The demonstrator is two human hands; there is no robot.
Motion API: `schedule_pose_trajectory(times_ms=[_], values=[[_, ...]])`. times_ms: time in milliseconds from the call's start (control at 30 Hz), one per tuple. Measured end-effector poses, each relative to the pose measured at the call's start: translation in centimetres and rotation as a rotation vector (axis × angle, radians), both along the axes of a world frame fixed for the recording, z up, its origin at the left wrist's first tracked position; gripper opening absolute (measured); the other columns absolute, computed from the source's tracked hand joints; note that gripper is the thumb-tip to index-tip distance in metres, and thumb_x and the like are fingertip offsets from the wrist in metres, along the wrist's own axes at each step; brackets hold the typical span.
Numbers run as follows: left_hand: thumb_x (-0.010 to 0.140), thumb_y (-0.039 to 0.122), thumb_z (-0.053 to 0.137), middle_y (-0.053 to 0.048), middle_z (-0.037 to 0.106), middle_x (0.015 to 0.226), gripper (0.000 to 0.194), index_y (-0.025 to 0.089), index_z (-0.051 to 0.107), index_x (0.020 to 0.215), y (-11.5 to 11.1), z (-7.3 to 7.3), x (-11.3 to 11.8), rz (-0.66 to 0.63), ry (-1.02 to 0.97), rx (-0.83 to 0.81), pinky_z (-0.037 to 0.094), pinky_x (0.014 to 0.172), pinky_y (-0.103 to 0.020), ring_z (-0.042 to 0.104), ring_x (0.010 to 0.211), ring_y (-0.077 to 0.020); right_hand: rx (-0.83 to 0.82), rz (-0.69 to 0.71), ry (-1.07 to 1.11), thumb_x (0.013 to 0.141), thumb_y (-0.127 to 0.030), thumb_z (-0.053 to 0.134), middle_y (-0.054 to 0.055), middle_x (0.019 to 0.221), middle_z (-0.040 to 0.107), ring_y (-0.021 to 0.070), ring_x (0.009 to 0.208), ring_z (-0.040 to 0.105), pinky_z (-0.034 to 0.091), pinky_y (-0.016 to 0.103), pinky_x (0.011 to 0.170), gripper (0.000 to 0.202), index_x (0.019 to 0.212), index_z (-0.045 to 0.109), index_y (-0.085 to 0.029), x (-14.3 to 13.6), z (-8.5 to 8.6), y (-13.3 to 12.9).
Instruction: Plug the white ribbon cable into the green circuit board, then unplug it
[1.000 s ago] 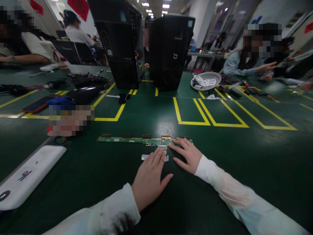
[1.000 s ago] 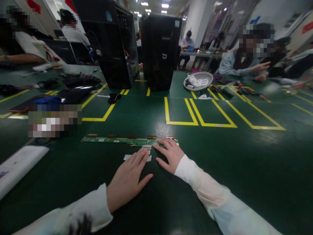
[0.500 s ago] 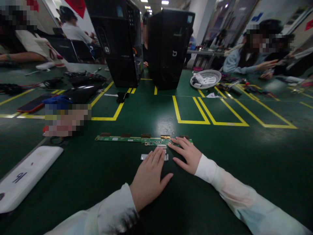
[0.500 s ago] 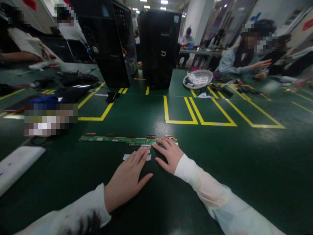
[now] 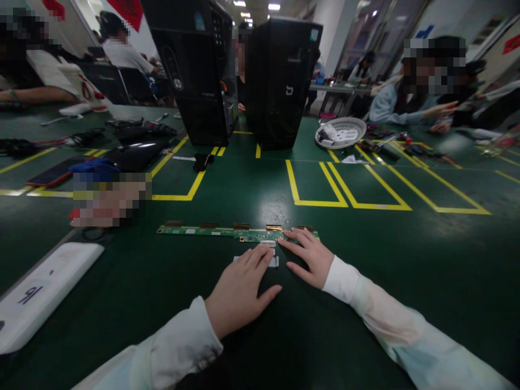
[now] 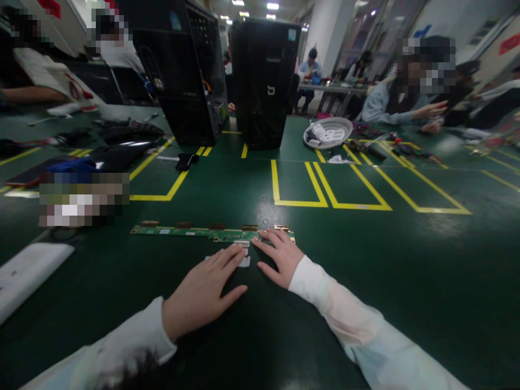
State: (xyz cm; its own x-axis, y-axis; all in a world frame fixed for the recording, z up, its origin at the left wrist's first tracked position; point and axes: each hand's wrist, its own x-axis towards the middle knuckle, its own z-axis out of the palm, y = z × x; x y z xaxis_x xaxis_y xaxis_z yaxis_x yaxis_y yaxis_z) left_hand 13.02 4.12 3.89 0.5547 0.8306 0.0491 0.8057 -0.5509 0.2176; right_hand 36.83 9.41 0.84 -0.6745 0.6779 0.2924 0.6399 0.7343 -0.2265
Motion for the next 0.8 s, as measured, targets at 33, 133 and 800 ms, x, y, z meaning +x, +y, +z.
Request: schedule_pose_trajectory(times_ms=[33, 133, 800], values=[[0.092, 0.056, 0.042, -0.014, 0.044, 0.15, 0.066, 0.015, 0.039, 0.144, 0.0, -0.1, 0.0, 0.006, -0.003, 0.006, 0.045, 0.105, -0.047, 0.045, 0.135, -0.0295, 0.0, 0.002, 0.002, 0.092, -0.038, 0.049, 0.016, 0.141, 0.047, 0.0318, 0.131, 0.038, 0.035, 0.057, 0.108, 0.052, 0.139, 0.05, -0.017, 0.0, 0.0, 0.0], [0.093, 0.052, 0.044, -0.015, 0.045, 0.149, 0.063, 0.014, 0.04, 0.143, -0.2, -0.5, 0.2, 0.002, -0.02, 0.054, 0.043, 0.107, -0.048, 0.045, 0.135, -0.0292, 0.004, 0.003, 0.002, 0.091, -0.038, 0.05, 0.016, 0.14, 0.048, 0.0318, 0.131, 0.038, 0.035, 0.057, 0.108, 0.052, 0.138, 0.051, -0.016, -0.1, 0.1, 0.0], [0.092, 0.047, 0.047, -0.013, 0.058, 0.137, 0.055, 0.01, 0.054, 0.132, -2.4, -0.5, 0.6, -0.036, 0.03, 0.226, 0.049, 0.101, -0.037, 0.058, 0.122, -0.0252, -0.027, -0.031, -0.014, 0.086, -0.031, 0.053, 0.015, 0.134, 0.053, 0.0316, 0.131, 0.04, 0.032, 0.058, 0.109, 0.05, 0.133, 0.054, -0.016, -1.2, 1.2, -2.2]])
